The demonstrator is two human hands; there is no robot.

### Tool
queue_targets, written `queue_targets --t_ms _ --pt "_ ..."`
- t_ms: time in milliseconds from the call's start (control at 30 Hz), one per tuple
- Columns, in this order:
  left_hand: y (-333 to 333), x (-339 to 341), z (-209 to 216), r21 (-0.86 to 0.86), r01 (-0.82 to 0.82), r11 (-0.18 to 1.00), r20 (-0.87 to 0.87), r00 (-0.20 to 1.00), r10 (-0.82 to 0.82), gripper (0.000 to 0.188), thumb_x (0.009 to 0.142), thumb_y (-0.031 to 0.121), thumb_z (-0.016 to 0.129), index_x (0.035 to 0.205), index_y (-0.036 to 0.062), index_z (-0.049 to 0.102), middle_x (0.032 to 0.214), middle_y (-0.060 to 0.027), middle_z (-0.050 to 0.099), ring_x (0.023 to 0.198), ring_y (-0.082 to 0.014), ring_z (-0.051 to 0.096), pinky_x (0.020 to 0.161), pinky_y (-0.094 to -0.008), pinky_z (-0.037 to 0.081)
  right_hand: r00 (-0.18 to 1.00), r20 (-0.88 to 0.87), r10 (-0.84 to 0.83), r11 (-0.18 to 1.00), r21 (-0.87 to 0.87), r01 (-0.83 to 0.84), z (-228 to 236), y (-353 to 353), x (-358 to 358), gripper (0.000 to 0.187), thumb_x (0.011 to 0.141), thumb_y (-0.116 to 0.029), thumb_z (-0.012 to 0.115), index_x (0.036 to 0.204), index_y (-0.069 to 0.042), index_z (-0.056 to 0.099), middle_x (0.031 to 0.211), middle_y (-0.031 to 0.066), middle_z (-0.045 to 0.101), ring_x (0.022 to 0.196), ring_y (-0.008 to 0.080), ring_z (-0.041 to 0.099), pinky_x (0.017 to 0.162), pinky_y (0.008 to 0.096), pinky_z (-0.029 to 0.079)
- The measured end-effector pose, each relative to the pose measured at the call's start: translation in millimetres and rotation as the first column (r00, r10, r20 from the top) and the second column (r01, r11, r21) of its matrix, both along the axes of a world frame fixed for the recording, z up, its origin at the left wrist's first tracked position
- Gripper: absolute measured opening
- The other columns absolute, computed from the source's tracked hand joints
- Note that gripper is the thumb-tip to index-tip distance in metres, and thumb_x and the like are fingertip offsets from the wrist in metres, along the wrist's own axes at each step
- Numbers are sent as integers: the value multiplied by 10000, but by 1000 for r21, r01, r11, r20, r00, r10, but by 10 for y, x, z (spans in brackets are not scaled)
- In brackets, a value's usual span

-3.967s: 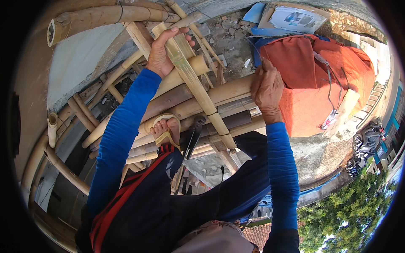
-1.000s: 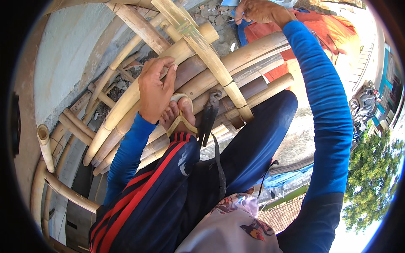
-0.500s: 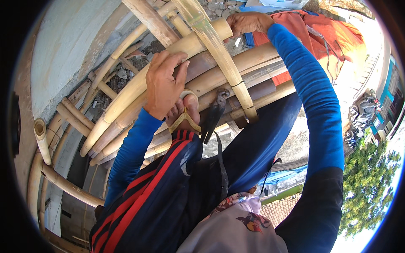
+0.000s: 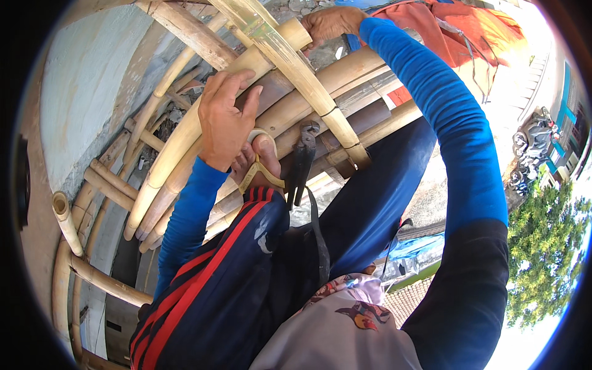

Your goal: The person assembles a bamboo frame by inserting bamboo poles into a lattice structure and securing them with wire. They use pliers to twist and tighten the wire around the joints, ensuring the frame is stable.

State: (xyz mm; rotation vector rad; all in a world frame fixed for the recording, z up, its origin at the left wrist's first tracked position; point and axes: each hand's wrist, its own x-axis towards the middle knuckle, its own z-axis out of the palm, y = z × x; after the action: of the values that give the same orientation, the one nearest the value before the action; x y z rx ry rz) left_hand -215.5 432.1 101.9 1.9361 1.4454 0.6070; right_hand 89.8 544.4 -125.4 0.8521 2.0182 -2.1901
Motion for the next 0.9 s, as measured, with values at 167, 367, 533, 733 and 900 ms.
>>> queue_targets --t_ms 167,367,533,733,900 --pt "-12 4 -6 -16 -10 1000 -16 1000 9 314 770 51 824 1068 58 726 897 -102 661 867 -278 661 777 -396 524 993 111 50 998 20 -53 187 46 -108 406 966 -181 687 1306 30 619 1113 63 700 908 90 595 774 315 500" --pt "-7 -11 -59 4 -15 1000 31 999 15 297 777 43 816 1059 60 725 875 -100 652 851 -275 652 768 -392 520 991 129 46 998 45 -52 268 139 -75 378 964 -169 679 1283 26 627 1099 64 703 907 97 600 774 316 503" --pt "0 13 -54 -6 -17 1000 16 1000 17 264 788 65 792 1040 65 713 934 -108 661 900 -319 634 795 -420 523 990 134 36 996 71 -46 282 141 -94 354 962 -160 672 1264 23 634 1088 64 705 907 103 605 775 316 505" --pt "-15 -4 -80 -14 -26 1000 31 999 27 258 786 78 785 1031 67 706 966 -102 666 925 -333 631 805 -427 531 988 149 26 996 82 -39 324 151 -107 327 960 -148 664 1240 19 642 1075 65 707 906 111 610 775 317 508" --pt "-22 -6 -130 20 -23 1000 29 999 22 265 777 85 793 1026 65 707 972 -99 667 923 -336 634 801 -428 532 986 164 25 995 94 -41 358 116 -96 305 958 -138 657 1221 16 649 1064 66 710 906 117 614 775 318 510"
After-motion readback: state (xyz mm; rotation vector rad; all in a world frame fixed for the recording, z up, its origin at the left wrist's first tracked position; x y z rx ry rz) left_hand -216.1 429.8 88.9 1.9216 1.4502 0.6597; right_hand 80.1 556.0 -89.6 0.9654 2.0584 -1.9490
